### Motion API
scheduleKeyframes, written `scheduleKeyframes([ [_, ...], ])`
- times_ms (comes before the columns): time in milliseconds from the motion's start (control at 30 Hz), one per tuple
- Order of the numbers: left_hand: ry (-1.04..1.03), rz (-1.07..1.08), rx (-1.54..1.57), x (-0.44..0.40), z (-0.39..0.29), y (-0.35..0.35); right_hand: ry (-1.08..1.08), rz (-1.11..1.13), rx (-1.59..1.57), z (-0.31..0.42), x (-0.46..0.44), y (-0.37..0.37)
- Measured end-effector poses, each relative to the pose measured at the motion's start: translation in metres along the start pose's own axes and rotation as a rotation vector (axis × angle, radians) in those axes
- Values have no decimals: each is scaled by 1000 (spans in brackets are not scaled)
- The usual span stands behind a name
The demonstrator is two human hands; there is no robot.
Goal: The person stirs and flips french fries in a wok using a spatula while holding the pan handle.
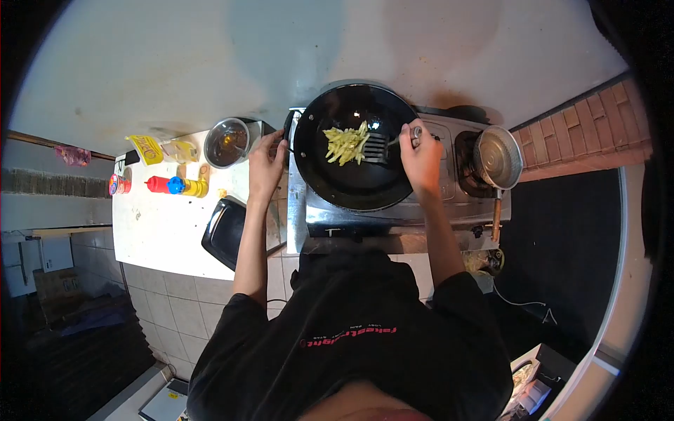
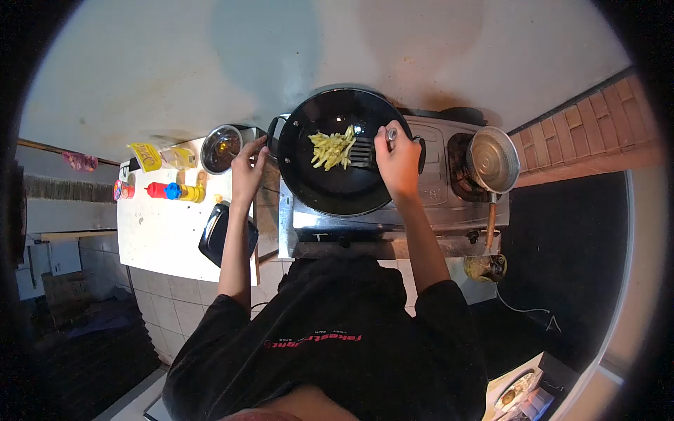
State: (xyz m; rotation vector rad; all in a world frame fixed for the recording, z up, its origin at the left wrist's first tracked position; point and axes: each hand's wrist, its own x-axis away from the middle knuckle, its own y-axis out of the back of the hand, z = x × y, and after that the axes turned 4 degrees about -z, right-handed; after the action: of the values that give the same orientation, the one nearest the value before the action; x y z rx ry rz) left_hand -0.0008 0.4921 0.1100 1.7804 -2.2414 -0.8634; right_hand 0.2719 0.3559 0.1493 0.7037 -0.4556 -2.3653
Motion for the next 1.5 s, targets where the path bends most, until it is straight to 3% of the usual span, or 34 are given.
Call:
scheduleKeyframes([
  [133, 26, 11, -11, 4, 1, 2, -24, -9, -55, -14, -6, -4],
  [367, 35, 22, 24, 7, 1, 3, 325, 247, -211, 40, 18, 28],
  [433, 51, 21, 14, 8, -1, 4, 490, 307, -164, 36, 29, 29],
  [533, 48, -1, 19, 9, 5, 5, 575, 435, -60, 41, 39, 40],
  [700, 33, 30, 51, 12, 4, 6, 638, 447, 15, 30, 33, 52],
  [833, 20, 26, 41, 15, -1, 6, 408, 249, -149, 33, 11, 55],
  [900, 27, 32, 58, 16, -1, 7, 254, 179, 66, 34, -2, 59],
  [967, 85, 63, 80, 16, -3, 8, 252, 128, 99, 29, -14, 52],
  [1133, 5, 6, 56, 18, 0, 3, 258, 43, 217, -1, -22, 26],
  [1233, 40, -7, 57, 19, -7, 3, 157, 40, 176, -18, -14, 3],
  [1300, 69, 21, 133, 19, -6, 4, -317, 86, -206, -28, -9, -16],
  [1333, 95, 61, 137, 18, -3, 6, -313, 89, -209, -33, -9, -22],
  [1400, 102, 77, 133, 18, -2, 9, -510, 81, -437, -40, -7, -30],
  [1500, 95, 81, 132, 15, -4, 11, -459, 100, -538, -43, 1, -29],
])
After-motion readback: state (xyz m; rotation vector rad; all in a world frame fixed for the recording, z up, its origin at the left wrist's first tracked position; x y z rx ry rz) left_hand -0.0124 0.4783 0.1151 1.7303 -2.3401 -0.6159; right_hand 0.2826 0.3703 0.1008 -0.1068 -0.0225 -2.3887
